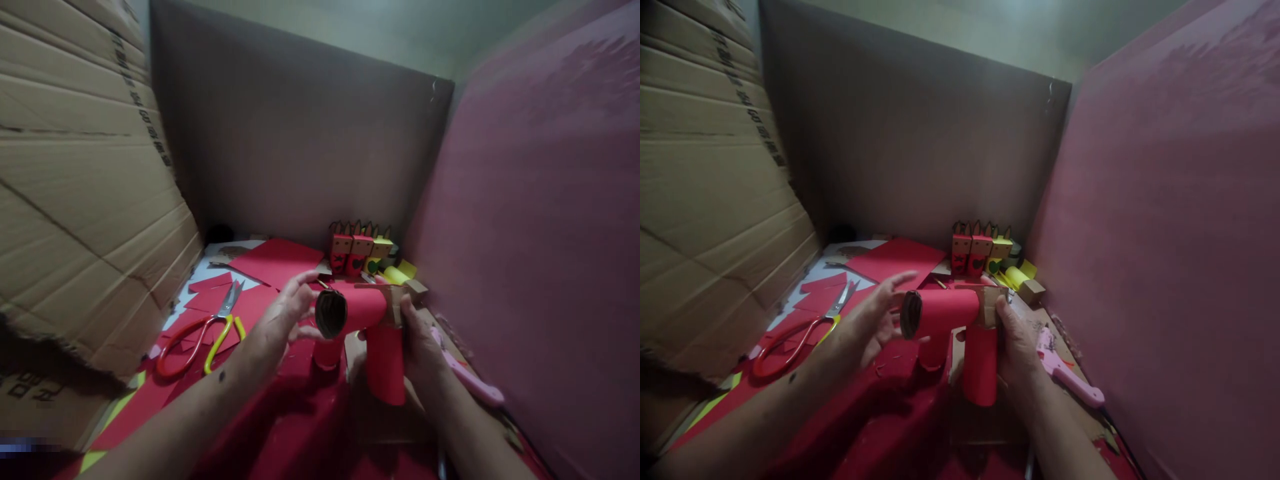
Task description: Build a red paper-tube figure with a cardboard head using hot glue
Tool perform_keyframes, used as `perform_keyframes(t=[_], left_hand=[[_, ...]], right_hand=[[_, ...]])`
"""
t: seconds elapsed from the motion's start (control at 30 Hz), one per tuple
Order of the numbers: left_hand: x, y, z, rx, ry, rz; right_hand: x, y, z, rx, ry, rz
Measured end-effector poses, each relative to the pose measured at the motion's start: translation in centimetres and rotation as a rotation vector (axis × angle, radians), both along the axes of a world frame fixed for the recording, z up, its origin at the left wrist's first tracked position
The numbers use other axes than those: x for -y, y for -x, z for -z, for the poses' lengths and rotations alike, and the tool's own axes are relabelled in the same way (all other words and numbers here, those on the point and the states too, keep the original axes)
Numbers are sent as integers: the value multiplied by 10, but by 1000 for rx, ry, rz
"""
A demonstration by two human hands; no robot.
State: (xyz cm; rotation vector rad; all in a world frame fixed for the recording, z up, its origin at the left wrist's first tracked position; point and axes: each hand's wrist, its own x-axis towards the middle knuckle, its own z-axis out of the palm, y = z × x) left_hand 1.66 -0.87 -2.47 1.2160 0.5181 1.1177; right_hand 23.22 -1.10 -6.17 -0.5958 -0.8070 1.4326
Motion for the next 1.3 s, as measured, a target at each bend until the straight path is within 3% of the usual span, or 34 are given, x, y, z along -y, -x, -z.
perform_keyframes(t=[0.1, 0.23, 0.4, 0.67, 0.83, 1.03, 1.2, 1.3], left_hand=[[4, 5, -3, -145, -353, -145], [13, -5, -7, -431, -755, -319], [15, -22, -5, -539, -970, -414], [16, -26, -11, -572, -1022, -426], [19, -29, -4, -620, -1053, -459], [23, -33, 2, -675, -1095, -515], [30, -25, -10, -672, -1010, -415], [35, -16, -15, -636, -878, -425]], right_hand=[[2, 4, -3, -18, 55, 7], [7, 16, -6, -74, 42, 77], [10, 20, -7, -126, 10, 62], [15, 21, -14, -143, 105, 83], [14, 20, -14, -184, 203, 45], [12, 19, -5, -194, 110, 3], [7, 17, 0, -219, 4, -29], [6, 14, -1, -183, -36, -107]])
